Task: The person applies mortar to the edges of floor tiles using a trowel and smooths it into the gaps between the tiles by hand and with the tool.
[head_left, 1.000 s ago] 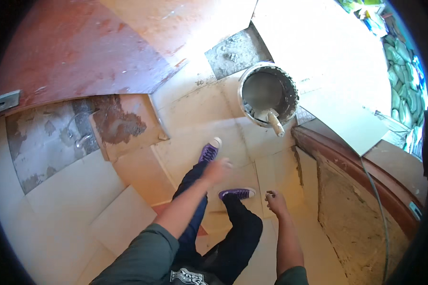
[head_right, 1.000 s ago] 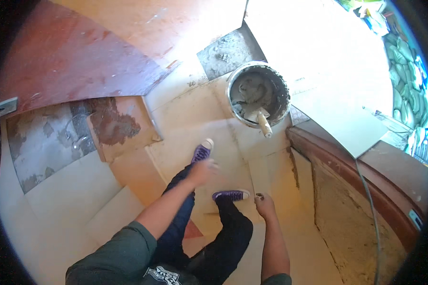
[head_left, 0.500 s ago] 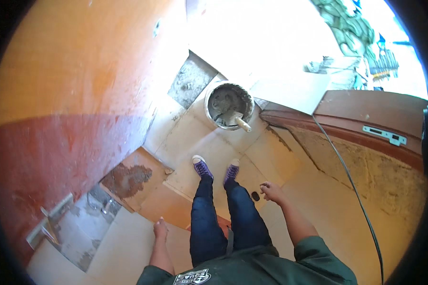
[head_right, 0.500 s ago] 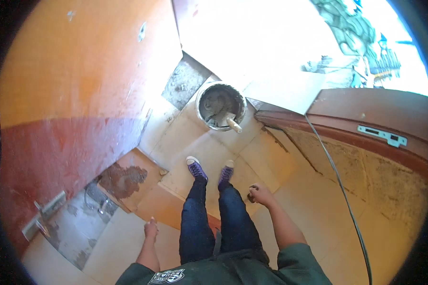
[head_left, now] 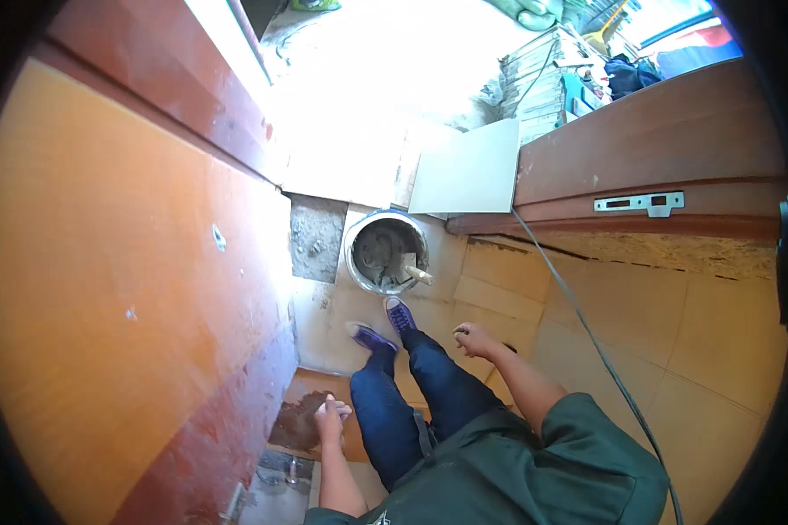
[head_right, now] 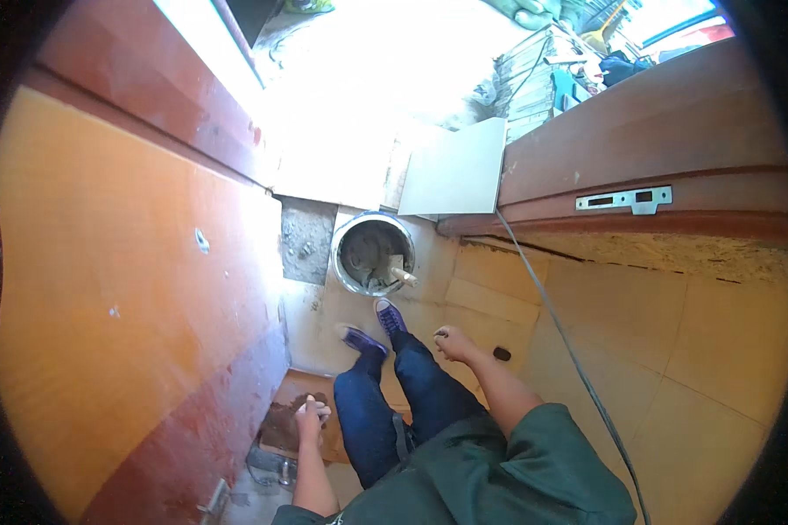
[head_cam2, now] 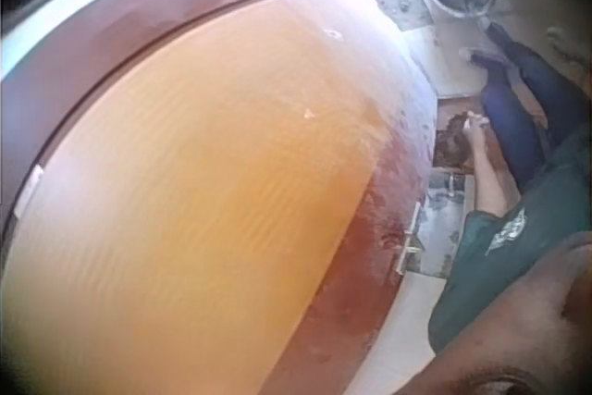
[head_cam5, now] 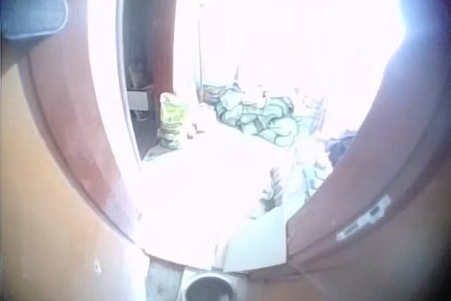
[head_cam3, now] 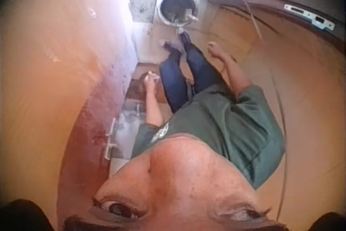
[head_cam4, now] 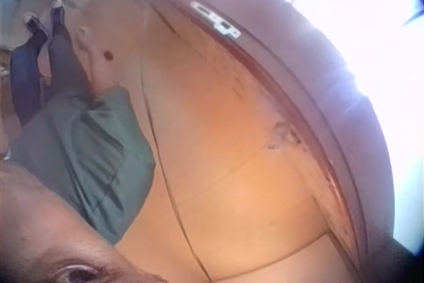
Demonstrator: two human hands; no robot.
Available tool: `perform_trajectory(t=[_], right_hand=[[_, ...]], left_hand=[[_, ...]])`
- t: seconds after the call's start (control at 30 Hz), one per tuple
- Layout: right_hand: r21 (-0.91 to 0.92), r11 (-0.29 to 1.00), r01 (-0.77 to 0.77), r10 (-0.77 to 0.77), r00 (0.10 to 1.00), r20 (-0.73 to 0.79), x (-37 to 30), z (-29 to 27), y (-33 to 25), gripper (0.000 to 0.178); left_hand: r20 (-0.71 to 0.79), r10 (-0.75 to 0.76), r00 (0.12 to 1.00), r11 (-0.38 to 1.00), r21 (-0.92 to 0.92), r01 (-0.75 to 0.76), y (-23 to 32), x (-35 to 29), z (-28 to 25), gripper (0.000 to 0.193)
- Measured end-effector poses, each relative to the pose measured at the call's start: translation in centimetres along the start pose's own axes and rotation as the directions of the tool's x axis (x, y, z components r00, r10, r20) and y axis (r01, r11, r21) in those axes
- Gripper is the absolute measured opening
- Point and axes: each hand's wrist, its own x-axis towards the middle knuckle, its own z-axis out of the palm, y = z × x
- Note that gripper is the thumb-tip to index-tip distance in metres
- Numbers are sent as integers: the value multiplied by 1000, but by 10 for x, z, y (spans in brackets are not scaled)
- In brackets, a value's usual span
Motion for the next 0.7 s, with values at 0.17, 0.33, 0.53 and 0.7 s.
perform_trajectory(t=[0.17,0.33,0.53,0.7], right_hand=[[55,998,-10,12,999,-52,12,11,-55,36],[200,979,-31,45,997,-61,20,41,-91,35],[234,971,-49,46,999,20,17,71,-135,34],[355,933,-64,67,998,5,41,40,-182,34]], left_hand=[[44,26,999,992,126,-31,74,23,-26,38],[85,79,993,977,192,-94,142,41,-47,51],[143,-22,989,961,274,-18,202,54,-64,44],[87,-10,996,934,357,-22,271,77,-41,52]])
